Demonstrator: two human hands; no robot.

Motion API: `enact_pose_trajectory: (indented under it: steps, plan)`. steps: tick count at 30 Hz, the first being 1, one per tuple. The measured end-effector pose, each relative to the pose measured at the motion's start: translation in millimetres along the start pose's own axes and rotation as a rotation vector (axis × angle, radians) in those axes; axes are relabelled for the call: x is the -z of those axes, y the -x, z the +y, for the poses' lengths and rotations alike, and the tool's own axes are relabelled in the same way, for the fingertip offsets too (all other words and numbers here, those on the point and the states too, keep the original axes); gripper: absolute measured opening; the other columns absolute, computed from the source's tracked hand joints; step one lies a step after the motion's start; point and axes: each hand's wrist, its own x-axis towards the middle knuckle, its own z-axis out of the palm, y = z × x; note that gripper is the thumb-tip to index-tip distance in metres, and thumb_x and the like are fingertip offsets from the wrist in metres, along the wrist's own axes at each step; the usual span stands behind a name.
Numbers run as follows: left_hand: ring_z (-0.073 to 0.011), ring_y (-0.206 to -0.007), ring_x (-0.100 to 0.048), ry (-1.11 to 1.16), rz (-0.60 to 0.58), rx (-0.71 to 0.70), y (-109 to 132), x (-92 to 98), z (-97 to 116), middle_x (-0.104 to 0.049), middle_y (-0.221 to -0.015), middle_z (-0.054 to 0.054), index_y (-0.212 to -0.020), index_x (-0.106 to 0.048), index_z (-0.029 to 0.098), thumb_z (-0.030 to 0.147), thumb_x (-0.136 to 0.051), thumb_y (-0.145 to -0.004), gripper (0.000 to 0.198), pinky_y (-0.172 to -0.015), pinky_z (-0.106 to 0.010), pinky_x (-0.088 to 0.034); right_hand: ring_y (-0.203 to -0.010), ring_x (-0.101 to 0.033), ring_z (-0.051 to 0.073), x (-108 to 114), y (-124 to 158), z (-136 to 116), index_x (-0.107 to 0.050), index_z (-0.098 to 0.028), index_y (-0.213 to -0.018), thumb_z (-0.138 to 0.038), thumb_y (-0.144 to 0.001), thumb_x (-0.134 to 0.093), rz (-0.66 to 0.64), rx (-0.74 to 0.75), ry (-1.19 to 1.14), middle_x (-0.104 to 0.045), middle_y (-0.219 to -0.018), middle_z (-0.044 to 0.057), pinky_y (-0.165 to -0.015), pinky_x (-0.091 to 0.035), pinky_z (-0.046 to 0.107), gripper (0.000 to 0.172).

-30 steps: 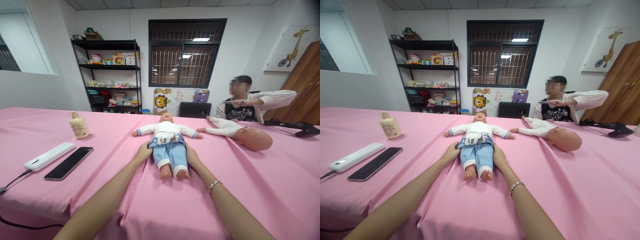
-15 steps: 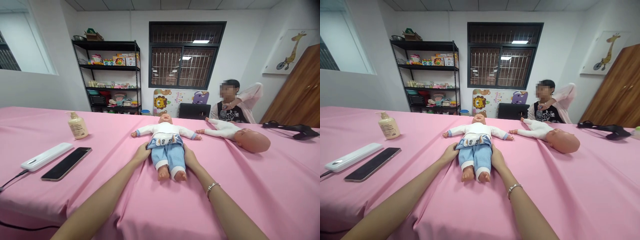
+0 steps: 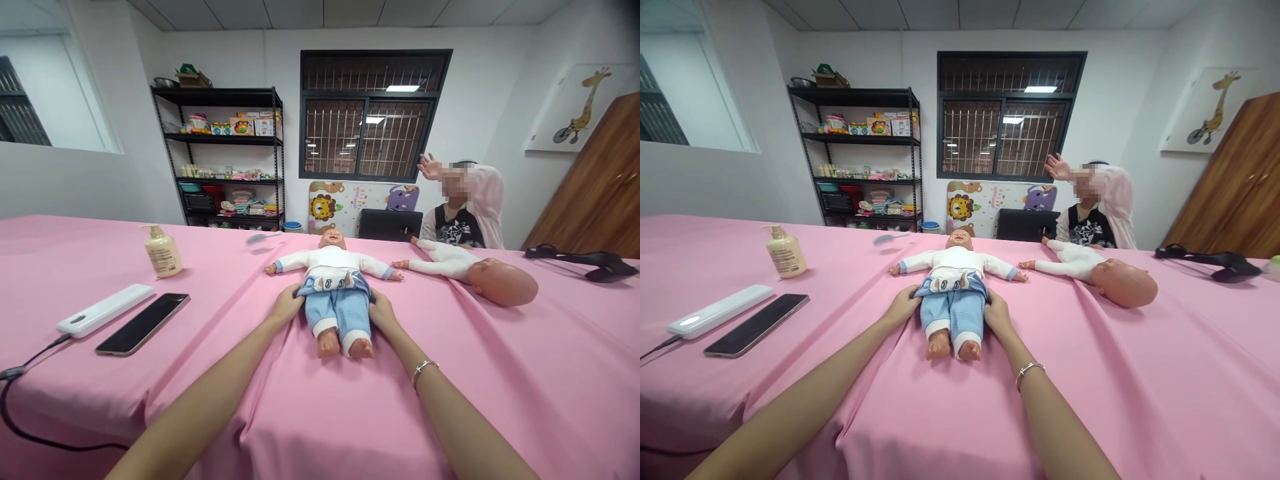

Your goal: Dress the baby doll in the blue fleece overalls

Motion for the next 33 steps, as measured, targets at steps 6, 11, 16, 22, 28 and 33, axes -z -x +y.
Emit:
enact_pose_trajectory:
  steps: [6, 11, 16, 22, 28, 33]
  plan:
    - [-0.0251, -0.101, -0.054, 0.113, 0.034, 0.084, -14, -3.2, 11, -0.061, -0.106, -0.009, -0.102, -0.058, 0.013, 0.028, -0.053, -0.075, 0.032, -0.092, -0.038, -0.042, -0.106, -0.051, 0.021, -4, -8, -4, -0.052, -0.013, -0.121, -0.034, -0.079, -0.046, 0.01, 0.044, -0.22, -0.055, -0.117, 0.006, -0.09, -0.043, 0.029, 0.048]
    - [-0.0244, -0.11, -0.049, 0.369, 0.021, 0.063, -36, -14.0, 26, -0.058, -0.113, -0.007, -0.102, -0.059, 0.015, 0.027, -0.054, -0.072, 0.033, -0.099, -0.037, -0.035, -0.106, -0.052, 0.024, -5, -24, -4, -0.058, -0.013, -0.113, -0.037, -0.067, -0.063, -0.075, 0.04, -0.319, -0.059, -0.111, 0.007, -0.094, -0.041, 0.035, 0.053]
    - [-0.0249, -0.105, -0.051, 0.491, -0.065, 0.088, -48, -25.6, 27, -0.061, -0.109, -0.007, -0.1, -0.062, 0.015, 0.029, -0.054, -0.072, 0.033, -0.096, -0.039, -0.036, -0.1, -0.056, 0.027, -10, -35, 0, -0.062, -0.009, -0.102, -0.032, -0.064, -0.061, -0.064, -0.15, -0.375, -0.063, -0.101, 0.01, -0.088, -0.045, 0.037, 0.044]
    - [-0.0252, -0.084, -0.057, 0.357, -0.244, 0.123, -53, -13.1, 22, -0.065, -0.084, -0.006, -0.079, -0.064, 0.013, 0.034, -0.061, -0.065, 0.027, -0.08, -0.036, -0.043, -0.082, -0.061, 0.025, -2, -31, 6, -0.068, -0.008, -0.085, -0.041, -0.068, -0.061, -0.138, -0.179, -0.319, -0.065, -0.085, 0.013, -0.068, -0.049, 0.03, 0.038]
    - [-0.0224, -0.088, -0.056, 0.315, -0.218, 0.111, -54, 4.8, 17, -0.063, -0.091, -0.006, -0.089, -0.061, 0.013, 0.039, -0.068, -0.061, 0.038, -0.077, -0.03, -0.042, -0.08, -0.06, 0.021, 9, -35, 19, -0.066, -0.007, -0.089, -0.042, -0.079, -0.053, 0.036, -0.149, -0.281, -0.065, -0.081, 0.011, -0.068, -0.048, 0.027, 0.039]
    - [-0.0223, -0.074, -0.057, 0.187, -0.124, 0.231, -46, 4.8, 14, -0.062, -0.073, -0.005, -0.072, -0.06, 0.013, 0.045, -0.061, -0.067, 0.033, -0.063, -0.029, -0.042, -0.085, -0.057, 0.014, 1, -33, 20, -0.058, -0.011, -0.098, -0.038, -0.087, -0.052, 0.085, -0.016, -0.225, -0.059, -0.094, 0.005, -0.078, -0.049, 0.031, 0.03]
